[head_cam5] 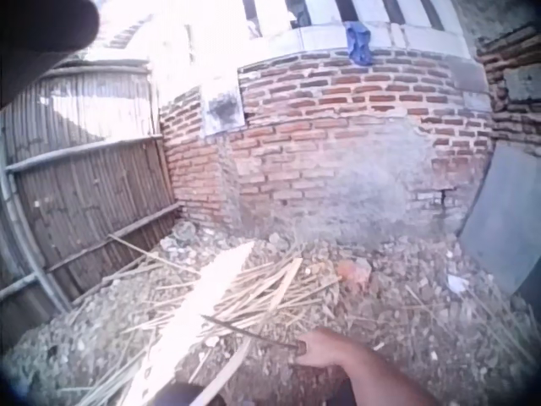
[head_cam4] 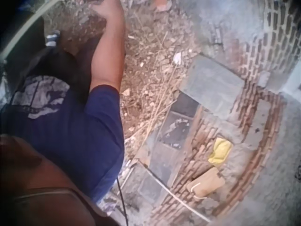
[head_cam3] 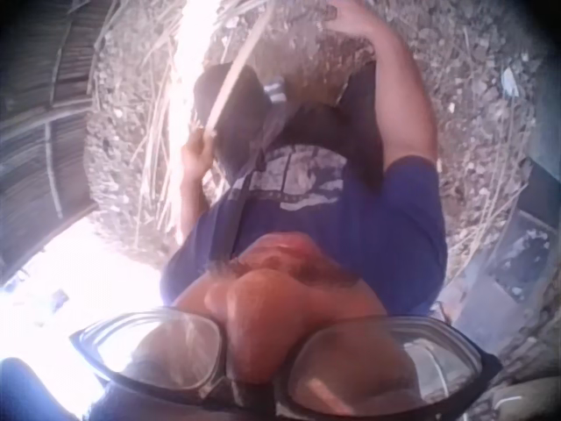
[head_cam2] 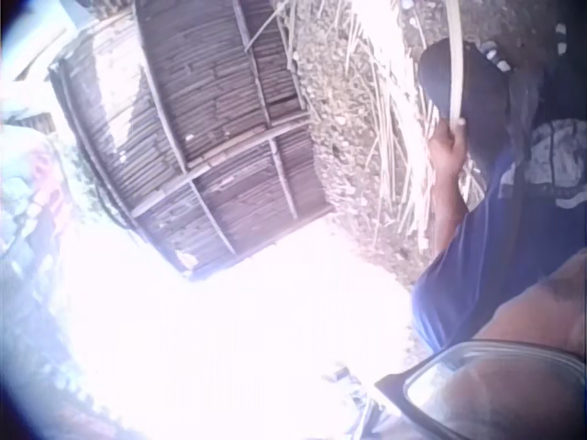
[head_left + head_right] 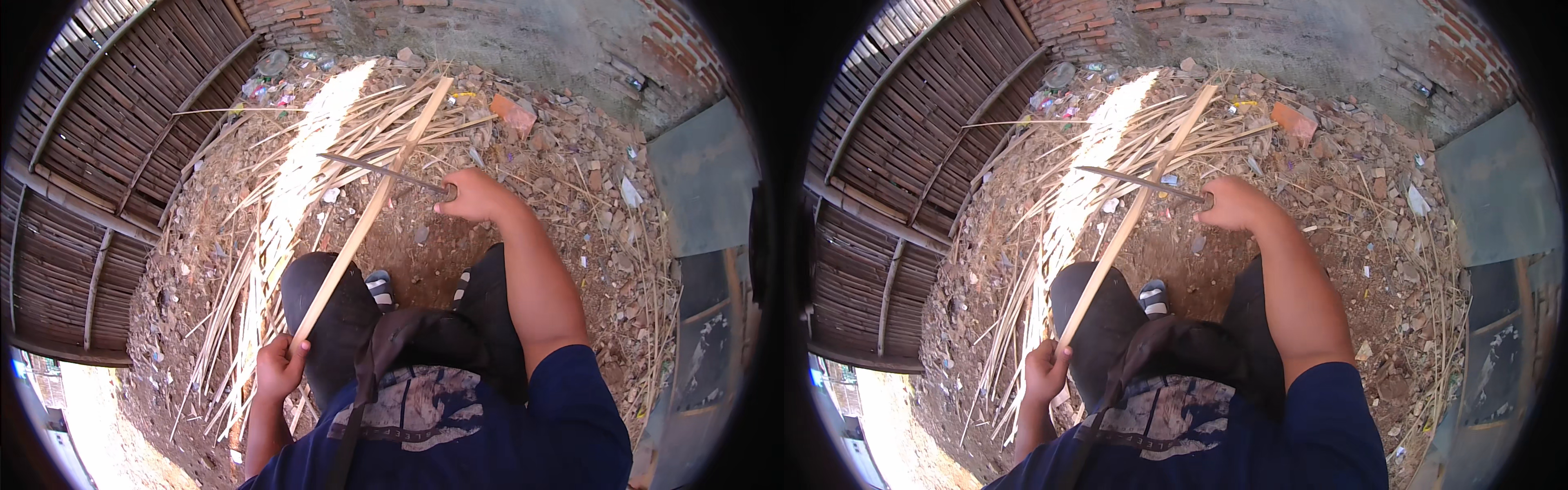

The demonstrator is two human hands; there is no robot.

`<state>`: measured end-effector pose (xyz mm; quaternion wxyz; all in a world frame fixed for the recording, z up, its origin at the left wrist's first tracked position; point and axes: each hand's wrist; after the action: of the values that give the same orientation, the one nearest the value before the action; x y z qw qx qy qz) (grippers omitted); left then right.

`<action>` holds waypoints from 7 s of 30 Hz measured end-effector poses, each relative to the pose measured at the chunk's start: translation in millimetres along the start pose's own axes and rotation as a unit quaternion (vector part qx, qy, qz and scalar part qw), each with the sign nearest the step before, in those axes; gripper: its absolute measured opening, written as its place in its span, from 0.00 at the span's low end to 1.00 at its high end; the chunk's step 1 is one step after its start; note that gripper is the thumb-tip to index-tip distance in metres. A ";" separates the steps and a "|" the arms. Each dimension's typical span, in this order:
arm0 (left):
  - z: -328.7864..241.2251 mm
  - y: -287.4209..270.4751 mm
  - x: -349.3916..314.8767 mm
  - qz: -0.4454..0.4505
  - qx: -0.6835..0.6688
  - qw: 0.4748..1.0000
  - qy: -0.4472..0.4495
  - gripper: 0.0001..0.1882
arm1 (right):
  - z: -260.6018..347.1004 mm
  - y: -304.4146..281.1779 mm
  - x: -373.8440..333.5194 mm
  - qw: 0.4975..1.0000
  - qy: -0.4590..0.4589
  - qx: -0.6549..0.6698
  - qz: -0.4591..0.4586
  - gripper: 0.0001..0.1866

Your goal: The person is shaving a thin strip of bamboo with a machete by hand while sitting on the ground.

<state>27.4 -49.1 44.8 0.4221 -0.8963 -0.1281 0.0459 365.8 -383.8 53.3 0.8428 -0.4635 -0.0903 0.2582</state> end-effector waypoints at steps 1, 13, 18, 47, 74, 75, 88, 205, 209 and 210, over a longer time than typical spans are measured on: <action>6.0 11.8 4.7 -0.021 0.015 0.999 0.023 0.19 | 2.9 6.4 1.3 1.000 -0.013 0.001 -0.004 0.24; -9.5 18.0 18.2 -0.018 0.011 0.999 0.034 0.20 | -0.4 -21.2 -5.1 1.000 0.009 0.008 0.013 0.25; -17.5 27.4 27.4 -0.026 0.005 0.998 0.060 0.19 | 12.6 -17.5 -11.5 1.000 0.013 0.011 0.007 0.25; -17.5 2.4 8.9 -0.019 0.014 0.998 0.054 0.17 | 11.0 -14.9 -11.2 0.998 -0.041 0.051 -0.016 0.20; -14.4 25.4 9.4 -0.011 -0.019 0.998 0.059 0.17 | 5.2 -9.0 -8.2 0.998 -0.040 0.047 -0.023 0.22; -13.4 25.8 9.2 -0.014 -0.017 0.998 0.064 0.17 | 5.3 -9.3 -8.0 0.998 -0.043 0.048 -0.024 0.21; -10.3 25.2 11.8 -0.012 0.011 0.997 0.075 0.18 | 18.1 -7.3 -11.4 0.998 -0.055 -0.003 -0.001 0.17; -19.6 25.3 14.7 -0.001 0.094 0.994 0.054 0.21 | 34.3 28.4 6.0 0.989 -0.064 -0.042 0.124 0.22; -27.0 26.1 12.7 -0.013 0.072 0.996 0.051 0.21 | -19.1 24.7 16.0 0.998 -0.005 0.022 -0.065 0.25; -27.5 25.9 14.0 -0.011 0.074 0.996 0.057 0.21 | -22.5 22.4 16.2 0.998 0.008 0.019 -0.058 0.25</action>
<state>51.0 -81.6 42.8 0.4942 -0.8623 -0.1101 -0.0006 380.5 -382.2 20.9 0.8658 -0.4432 -0.1056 0.2070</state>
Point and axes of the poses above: each hand's wrist, its own x-axis towards the middle knuckle, its own y-axis out of the palm, z = x × y, and after that the axes turned 7 degrees about y, right-handed
